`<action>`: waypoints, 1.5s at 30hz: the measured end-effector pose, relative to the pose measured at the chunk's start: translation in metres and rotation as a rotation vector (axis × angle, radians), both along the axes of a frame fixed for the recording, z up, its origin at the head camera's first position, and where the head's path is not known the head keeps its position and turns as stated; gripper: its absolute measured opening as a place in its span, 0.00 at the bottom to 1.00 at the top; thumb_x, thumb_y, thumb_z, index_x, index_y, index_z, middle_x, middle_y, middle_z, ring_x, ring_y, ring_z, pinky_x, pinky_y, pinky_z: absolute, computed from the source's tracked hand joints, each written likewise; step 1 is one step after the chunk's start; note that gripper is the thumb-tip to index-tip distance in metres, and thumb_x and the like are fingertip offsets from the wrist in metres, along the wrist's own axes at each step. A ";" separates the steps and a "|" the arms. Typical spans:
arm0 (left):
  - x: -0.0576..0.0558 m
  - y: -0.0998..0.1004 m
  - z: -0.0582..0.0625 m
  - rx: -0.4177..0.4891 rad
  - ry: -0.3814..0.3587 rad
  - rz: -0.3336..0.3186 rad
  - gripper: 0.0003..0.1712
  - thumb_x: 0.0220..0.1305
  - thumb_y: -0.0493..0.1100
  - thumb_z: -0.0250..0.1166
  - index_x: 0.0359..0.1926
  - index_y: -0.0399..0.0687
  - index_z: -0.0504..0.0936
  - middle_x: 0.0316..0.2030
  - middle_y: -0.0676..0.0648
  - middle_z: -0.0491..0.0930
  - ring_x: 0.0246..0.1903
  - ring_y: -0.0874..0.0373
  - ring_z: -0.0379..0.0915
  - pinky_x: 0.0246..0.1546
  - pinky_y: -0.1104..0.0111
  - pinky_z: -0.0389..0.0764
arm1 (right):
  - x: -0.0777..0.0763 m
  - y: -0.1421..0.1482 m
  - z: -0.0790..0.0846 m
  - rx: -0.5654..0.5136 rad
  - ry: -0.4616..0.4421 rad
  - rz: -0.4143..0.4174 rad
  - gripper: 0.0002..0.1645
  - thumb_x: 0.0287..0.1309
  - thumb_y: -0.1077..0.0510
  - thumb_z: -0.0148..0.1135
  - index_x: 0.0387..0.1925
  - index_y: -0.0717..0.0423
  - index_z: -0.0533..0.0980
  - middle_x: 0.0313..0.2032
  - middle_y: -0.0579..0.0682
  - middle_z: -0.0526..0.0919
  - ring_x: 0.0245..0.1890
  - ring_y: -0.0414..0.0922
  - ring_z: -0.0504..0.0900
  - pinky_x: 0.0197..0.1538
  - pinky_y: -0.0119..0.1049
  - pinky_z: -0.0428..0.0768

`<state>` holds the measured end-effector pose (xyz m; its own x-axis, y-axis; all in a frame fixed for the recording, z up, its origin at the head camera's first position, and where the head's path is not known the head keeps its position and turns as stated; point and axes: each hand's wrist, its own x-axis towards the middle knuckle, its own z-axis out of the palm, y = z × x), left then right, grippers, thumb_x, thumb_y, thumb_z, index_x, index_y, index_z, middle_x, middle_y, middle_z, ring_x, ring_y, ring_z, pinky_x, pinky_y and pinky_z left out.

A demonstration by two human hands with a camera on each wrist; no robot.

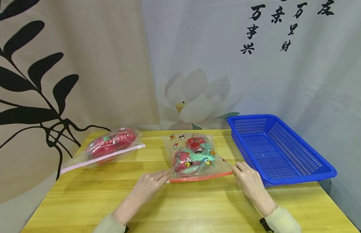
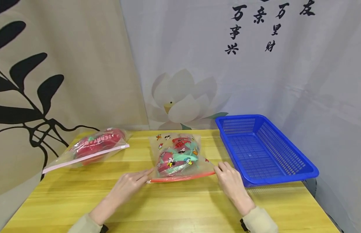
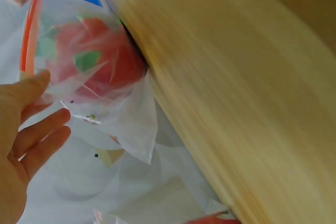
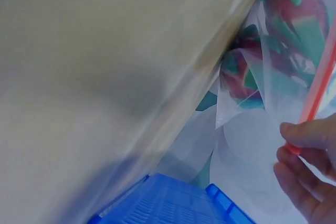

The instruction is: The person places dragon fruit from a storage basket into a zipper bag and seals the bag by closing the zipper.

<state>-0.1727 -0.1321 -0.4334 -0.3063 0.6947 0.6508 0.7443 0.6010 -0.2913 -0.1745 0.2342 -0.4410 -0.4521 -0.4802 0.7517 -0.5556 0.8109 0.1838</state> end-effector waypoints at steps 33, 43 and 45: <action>0.002 -0.011 -0.010 0.091 0.254 -0.123 0.24 0.75 0.42 0.44 0.31 0.46 0.86 0.28 0.49 0.88 0.28 0.58 0.85 0.26 0.71 0.82 | 0.010 -0.179 0.009 0.169 0.486 0.336 0.21 0.66 0.64 0.46 0.29 0.53 0.85 0.29 0.45 0.87 0.30 0.40 0.83 0.35 0.28 0.81; 0.000 -0.016 -0.014 -0.041 0.298 -0.119 0.27 0.74 0.34 0.38 0.29 0.50 0.83 0.29 0.50 0.87 0.28 0.60 0.84 0.26 0.71 0.82 | 0.018 -0.178 0.027 0.211 0.512 0.374 0.21 0.65 0.67 0.47 0.24 0.53 0.83 0.24 0.43 0.84 0.26 0.36 0.80 0.35 0.24 0.80; -0.001 -0.017 -0.015 -0.054 0.290 -0.128 0.26 0.75 0.34 0.39 0.29 0.50 0.82 0.30 0.51 0.88 0.28 0.60 0.84 0.26 0.72 0.82 | 0.017 -0.176 0.026 0.221 0.509 0.388 0.21 0.65 0.67 0.46 0.24 0.53 0.82 0.24 0.43 0.84 0.26 0.36 0.79 0.34 0.24 0.79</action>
